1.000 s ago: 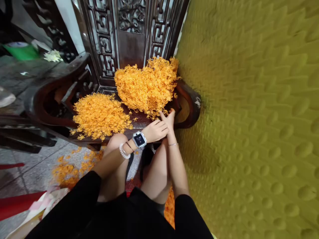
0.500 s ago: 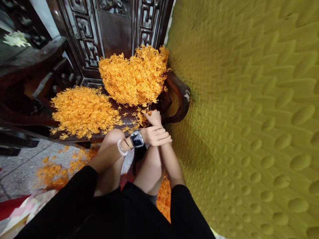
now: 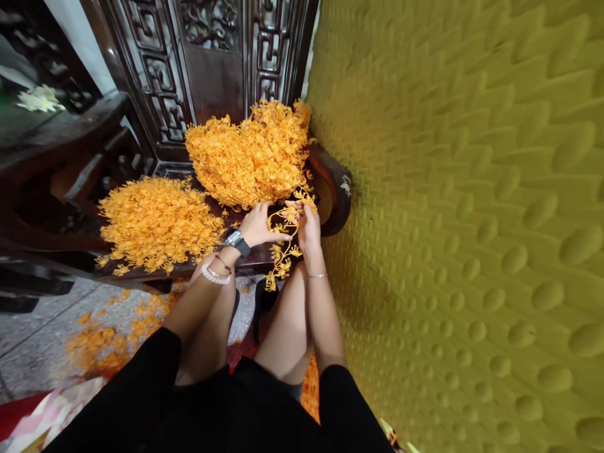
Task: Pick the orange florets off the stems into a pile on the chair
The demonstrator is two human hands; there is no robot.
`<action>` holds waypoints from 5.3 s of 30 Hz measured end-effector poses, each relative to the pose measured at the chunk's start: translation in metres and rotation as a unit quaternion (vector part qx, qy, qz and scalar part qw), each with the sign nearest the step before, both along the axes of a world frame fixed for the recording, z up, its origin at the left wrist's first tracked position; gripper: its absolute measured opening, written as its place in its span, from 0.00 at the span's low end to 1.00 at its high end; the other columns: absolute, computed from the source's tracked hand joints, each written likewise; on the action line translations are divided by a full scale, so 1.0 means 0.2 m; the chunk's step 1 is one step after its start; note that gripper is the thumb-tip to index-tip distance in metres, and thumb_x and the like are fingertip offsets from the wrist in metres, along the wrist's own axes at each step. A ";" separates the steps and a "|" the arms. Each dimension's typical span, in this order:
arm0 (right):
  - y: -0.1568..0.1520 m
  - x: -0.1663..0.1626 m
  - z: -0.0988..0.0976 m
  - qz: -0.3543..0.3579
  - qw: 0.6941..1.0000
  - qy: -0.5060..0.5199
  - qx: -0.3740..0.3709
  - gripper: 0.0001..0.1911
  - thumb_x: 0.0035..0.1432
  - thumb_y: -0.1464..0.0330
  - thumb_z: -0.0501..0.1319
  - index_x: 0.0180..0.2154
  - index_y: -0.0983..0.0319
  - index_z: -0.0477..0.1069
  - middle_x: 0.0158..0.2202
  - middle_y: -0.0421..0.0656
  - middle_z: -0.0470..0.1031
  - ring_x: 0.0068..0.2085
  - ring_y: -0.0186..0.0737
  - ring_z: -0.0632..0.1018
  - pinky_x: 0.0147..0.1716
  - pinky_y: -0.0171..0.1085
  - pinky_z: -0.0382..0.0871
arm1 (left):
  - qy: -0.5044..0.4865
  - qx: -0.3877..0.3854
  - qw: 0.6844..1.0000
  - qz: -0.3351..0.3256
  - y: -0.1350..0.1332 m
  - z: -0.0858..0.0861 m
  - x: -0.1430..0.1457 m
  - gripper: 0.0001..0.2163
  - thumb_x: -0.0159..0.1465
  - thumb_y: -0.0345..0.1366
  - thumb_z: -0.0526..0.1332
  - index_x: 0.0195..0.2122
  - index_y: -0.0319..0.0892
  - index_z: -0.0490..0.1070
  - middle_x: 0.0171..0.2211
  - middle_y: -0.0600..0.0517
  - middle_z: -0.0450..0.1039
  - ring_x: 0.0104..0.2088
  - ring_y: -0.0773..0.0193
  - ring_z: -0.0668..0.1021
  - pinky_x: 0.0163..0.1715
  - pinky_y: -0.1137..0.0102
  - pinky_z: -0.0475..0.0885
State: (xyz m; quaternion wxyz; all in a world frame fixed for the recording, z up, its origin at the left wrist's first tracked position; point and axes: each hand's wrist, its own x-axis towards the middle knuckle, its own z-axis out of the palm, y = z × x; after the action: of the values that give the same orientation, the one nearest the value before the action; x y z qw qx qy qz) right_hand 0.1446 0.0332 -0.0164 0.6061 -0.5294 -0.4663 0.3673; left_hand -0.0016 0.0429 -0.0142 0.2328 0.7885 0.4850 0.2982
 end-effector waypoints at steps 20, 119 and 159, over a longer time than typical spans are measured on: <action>-0.14 -0.15 0.05 0.088 0.988 0.077 -0.105 0.20 0.50 0.50 0.61 0.28 0.62 0.69 0.13 0.32 0.60 0.12 0.22 0.51 0.12 0.29 0.39 | -0.123 0.019 0.973 0.194 0.10 0.02 -0.14 0.10 0.57 0.44 0.61 0.34 0.46 0.78 0.30 0.51 0.77 0.35 0.58 0.77 0.36 0.69 0.66; -0.49 -0.56 0.28 0.420 0.887 -0.192 -0.018 0.14 0.62 0.60 0.54 0.38 0.63 0.73 0.29 0.40 0.73 0.30 0.34 0.71 0.33 0.34 0.67 | -0.115 0.074 0.980 0.142 -0.56 0.26 -0.70 0.11 0.61 0.41 0.60 0.43 0.43 0.72 0.35 0.52 0.75 0.35 0.64 0.75 0.41 0.68 0.68; -0.57 -0.52 0.51 0.462 0.841 -0.276 -0.053 0.24 0.61 0.58 0.54 0.17 0.62 0.61 0.16 0.35 0.54 0.20 0.27 0.54 0.18 0.31 0.48 | -0.227 -0.121 0.965 0.048 -0.69 0.23 -0.82 0.20 0.62 0.47 0.57 0.17 0.39 0.63 0.17 0.56 0.60 0.21 0.72 0.64 0.22 0.73 0.56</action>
State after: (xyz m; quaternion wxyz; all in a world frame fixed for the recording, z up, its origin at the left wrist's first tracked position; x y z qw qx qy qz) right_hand 0.0413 -0.0803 0.0859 0.1830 -0.3634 -0.7847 0.4677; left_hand -0.1650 -0.0957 0.0311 0.4162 0.6417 0.4891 0.4192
